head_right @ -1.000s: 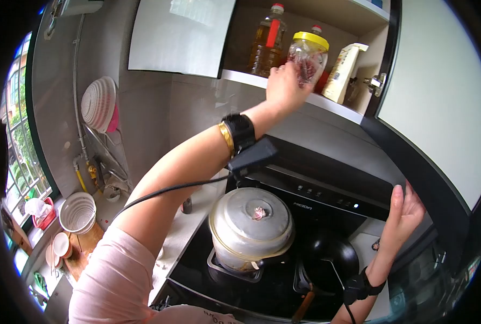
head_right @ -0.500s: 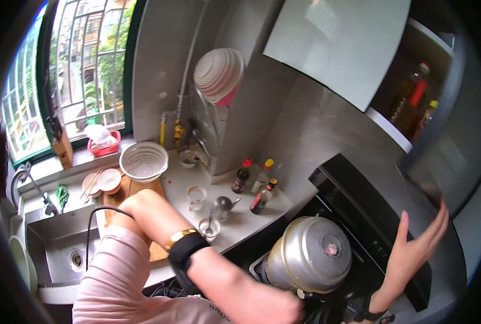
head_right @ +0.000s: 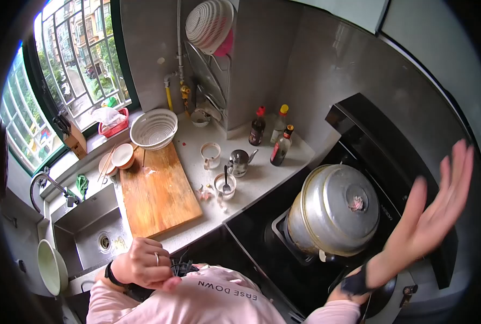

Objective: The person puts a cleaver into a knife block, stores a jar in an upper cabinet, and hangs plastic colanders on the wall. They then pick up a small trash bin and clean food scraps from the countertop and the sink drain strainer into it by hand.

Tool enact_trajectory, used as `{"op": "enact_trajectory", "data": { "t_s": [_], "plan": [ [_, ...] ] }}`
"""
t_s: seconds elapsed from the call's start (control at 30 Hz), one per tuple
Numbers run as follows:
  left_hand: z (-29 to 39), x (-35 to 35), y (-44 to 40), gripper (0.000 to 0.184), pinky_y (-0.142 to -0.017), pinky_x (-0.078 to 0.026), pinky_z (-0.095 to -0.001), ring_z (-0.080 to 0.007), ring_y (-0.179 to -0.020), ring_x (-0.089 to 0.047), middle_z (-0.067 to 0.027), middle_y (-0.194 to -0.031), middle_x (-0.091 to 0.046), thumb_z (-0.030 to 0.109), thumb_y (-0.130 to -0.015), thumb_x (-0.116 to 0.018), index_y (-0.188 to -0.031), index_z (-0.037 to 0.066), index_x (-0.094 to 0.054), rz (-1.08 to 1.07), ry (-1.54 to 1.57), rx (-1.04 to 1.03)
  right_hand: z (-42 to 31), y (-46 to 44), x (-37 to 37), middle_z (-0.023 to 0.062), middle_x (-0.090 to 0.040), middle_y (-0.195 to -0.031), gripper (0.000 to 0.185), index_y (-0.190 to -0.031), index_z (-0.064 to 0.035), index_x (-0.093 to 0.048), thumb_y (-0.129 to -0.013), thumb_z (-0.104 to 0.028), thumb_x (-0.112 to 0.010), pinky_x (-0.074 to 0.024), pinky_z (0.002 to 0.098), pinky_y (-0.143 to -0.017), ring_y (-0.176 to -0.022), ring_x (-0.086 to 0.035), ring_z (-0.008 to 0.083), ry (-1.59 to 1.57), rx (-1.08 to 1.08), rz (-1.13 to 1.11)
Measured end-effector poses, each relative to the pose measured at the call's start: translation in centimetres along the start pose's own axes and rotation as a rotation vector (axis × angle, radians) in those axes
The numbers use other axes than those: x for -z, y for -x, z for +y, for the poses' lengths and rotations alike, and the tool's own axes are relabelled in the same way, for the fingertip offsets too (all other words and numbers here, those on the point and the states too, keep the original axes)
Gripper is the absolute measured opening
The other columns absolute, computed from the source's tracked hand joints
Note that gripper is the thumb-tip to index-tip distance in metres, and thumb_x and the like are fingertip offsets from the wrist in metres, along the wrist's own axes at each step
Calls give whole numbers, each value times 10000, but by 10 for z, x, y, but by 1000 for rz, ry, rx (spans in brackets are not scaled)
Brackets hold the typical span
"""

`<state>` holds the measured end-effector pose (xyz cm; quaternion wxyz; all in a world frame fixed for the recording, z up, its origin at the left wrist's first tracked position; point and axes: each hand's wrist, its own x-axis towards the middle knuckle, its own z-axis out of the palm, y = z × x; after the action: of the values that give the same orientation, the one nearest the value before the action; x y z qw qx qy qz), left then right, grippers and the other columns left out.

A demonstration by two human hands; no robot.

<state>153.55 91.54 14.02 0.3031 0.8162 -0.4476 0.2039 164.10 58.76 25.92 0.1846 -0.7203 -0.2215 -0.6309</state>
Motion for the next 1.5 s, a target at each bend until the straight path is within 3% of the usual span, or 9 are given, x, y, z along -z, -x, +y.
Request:
{"op": "enact_trajectory", "data": {
  "t_s": [0.17,0.3,0.5,0.73,0.93,1.07,1.2,1.3,1.5],
  "plan": [
    [18,-20,26,410,-404,-359,-312,-207,-402,-452,-36,-461,-409,237,-747,-680,-489,85,-400,60,-123,409,-43,111,22,82,-634,-798,459,-666,-77,-629,-945,-321,-359,-500,305,-580,-683,-623,229,-545,-251,-429],
    [30,-30,51,388,-403,-344,-320,-238,-391,-435,-54,-438,-384,210,-810,-593,-493,63,-423,169,-177,616,-44,195,-12,89,-639,-701,512,-607,-33,-571,-936,-370,-370,-471,290,-509,-591,-623,198,-938,-364,-716],
    [25,-28,105,386,-391,-300,-318,-237,-366,-406,-91,-422,-363,156,-820,-573,-496,34,-402,387,-156,975,-79,251,-42,92,-578,-586,495,-595,-6,-531,-944,-322,-381,-446,283,-503,-539,-599,213,-1087,-694,-973],
    [-1,-1,162,352,-393,-233,-333,-193,-354,-366,-78,-421,-350,48,-814,-530,-506,17,-362,413,-280,1027,-142,244,-115,102,-608,-655,317,-695,-36,-573,-902,-261,-489,-477,338,-527,-611,-626,245,-913,-225,-1040],
    [-31,-4,222,400,-414,-166,-293,-84,-418,-245,-5,-461,-282,140,-913,-464,-570,-5,-319,600,10,945,-196,236,-138,122,-503,-560,459,-593,-31,-506,-915,-351,-445,-422,386,-523,-555,-539,308,-991,-298,-911],
    [-25,7,195,520,-483,-316,-319,-181,-522,-446,-88,-539,-485,368,-947,-375,-614,-7,-512,450,-27,1133,-208,229,-134,137,-492,-558,441,-591,-20,-494,-907,-328,-475,-403,383,-510,-543,-525,313,-971,-460,-839],
    [-55,3,236,170,-681,-458,-336,-265,-751,-573,-199,-872,-585,85,-868,-516,-958,-54,-554,398,-3,1199,-200,243,-114,159,-467,-536,422,-585,-9,-480,-907,-282,-492,-391,378,-490,-505,-508,324,-837,-585,-787],
    [-75,10,211,406,-427,-147,-297,-79,-463,-193,12,-489,-230,153,-926,-449,-577,9,-298,283,15,943,-188,270,-94,154,-482,-533,420,-582,-22,-492,-906,-290,-482,-393,392,-490,-505,-511,333,-650,-664,-890],
    [-88,18,227,559,-395,-240,-285,-155,-369,-350,-58,-419,-364,282,-969,-295,-488,11,-381,418,178,892,-190,307,-68,138,-596,-661,376,-804,-49,-585,-926,-357,-408,-448,370,-561,-567,-577,273,-435,-1020,-1025]
  ]
}}
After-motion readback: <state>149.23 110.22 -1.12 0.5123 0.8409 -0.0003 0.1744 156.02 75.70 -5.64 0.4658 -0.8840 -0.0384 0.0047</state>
